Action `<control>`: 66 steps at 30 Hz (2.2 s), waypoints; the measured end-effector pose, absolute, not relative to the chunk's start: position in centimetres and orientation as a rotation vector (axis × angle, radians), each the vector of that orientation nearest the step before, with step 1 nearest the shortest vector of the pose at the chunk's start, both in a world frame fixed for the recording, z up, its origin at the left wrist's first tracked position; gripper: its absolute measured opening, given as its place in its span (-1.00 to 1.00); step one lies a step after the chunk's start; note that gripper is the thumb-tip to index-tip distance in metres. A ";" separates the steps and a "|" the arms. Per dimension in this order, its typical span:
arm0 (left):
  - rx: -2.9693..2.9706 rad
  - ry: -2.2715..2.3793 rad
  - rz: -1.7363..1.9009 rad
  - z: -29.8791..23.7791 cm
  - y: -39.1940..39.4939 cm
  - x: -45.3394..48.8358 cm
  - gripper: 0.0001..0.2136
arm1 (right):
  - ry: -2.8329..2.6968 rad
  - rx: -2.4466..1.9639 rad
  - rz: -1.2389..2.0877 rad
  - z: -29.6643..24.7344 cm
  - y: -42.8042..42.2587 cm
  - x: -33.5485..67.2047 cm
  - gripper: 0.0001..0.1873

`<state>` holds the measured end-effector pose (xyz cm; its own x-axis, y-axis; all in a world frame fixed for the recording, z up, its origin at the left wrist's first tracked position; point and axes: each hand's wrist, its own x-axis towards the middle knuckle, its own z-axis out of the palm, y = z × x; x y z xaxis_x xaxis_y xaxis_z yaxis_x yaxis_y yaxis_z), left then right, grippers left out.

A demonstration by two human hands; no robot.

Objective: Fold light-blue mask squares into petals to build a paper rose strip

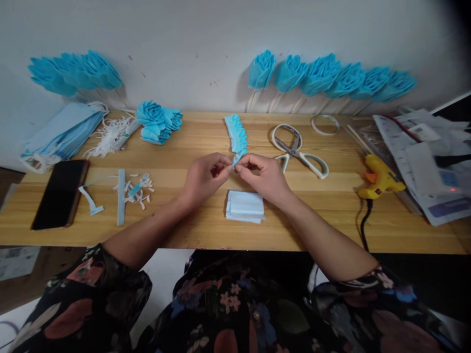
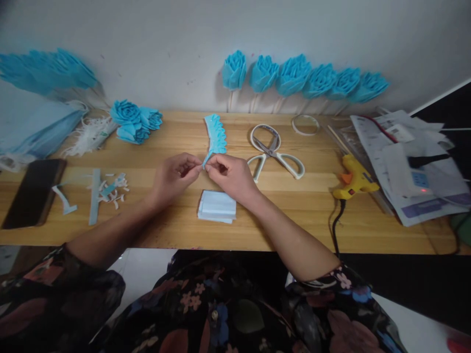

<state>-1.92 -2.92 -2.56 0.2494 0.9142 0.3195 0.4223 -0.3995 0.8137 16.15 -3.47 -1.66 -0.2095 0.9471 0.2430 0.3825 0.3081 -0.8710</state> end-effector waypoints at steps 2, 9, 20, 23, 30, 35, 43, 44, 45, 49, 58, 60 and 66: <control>1.928 1.201 1.083 -2.5 -2.9 -1.9 -0.93 | -1.754 -1.204 0.865 -1.7 -3.5 16.2 -0.86; 1.835 1.179 1.101 -2.5 -2.7 -2.0 -0.89 | -1.695 -1.217 0.922 -1.8 -3.4 16.2 -0.86; 1.465 1.159 1.194 -0.9 -1.5 -3.2 -0.86 | -1.461 -1.197 1.162 -2.1 -2.3 17.2 -0.81; 1.505 1.245 1.281 1.3 -1.4 -5.5 -0.85 | -1.388 -1.190 1.218 -2.1 -2.1 17.5 -0.80; 1.940 1.855 1.019 4.4 -4.3 -14.4 -0.89 | -1.327 -1.169 1.265 -2.1 -2.0 17.5 -0.83; 2.022 1.942 0.802 1.8 -5.4 -19.4 -0.77 | -1.348 -1.192 1.272 -2.2 -2.0 17.5 -0.81; 2.005 1.867 0.776 -0.9 -5.6 -21.8 -0.87 | -1.351 -1.248 1.276 -2.9 -2.0 17.9 -0.79; 2.028 1.862 0.783 -0.7 -5.6 -21.7 -0.87 | -1.353 -1.253 1.276 -3.0 -2.0 17.9 -0.79; 2.061 1.860 0.806 -0.4 -5.7 -21.5 -0.88 | -1.358 -1.258 1.276 -3.0 -2.0 17.9 -0.78; 2.141 1.826 1.032 1.7 -6.1 -18.6 -0.84 | -1.386 -1.241 1.285 -2.6 -2.1 17.7 -0.75; 1.752 1.121 0.887 0.4 -2.2 -4.4 -0.71 | -1.458 -1.163 1.299 -1.7 -2.5 17.8 -0.68; 1.575 1.068 0.860 0.1 -1.1 -2.7 -0.72 | -1.470 -1.142 1.286 -1.5 -2.5 17.9 -0.69; 1.346 1.078 0.940 0.8 -0.8 -1.3 -0.78 | -1.524 -1.099 1.260 -1.0 -2.4 18.1 -0.73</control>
<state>-1.29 -0.76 0.80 0.2661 0.9624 -0.0536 0.0783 0.0338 0.9964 18.13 -2.44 -1.01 -0.2514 0.9649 0.0759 0.1070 0.1056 -0.9886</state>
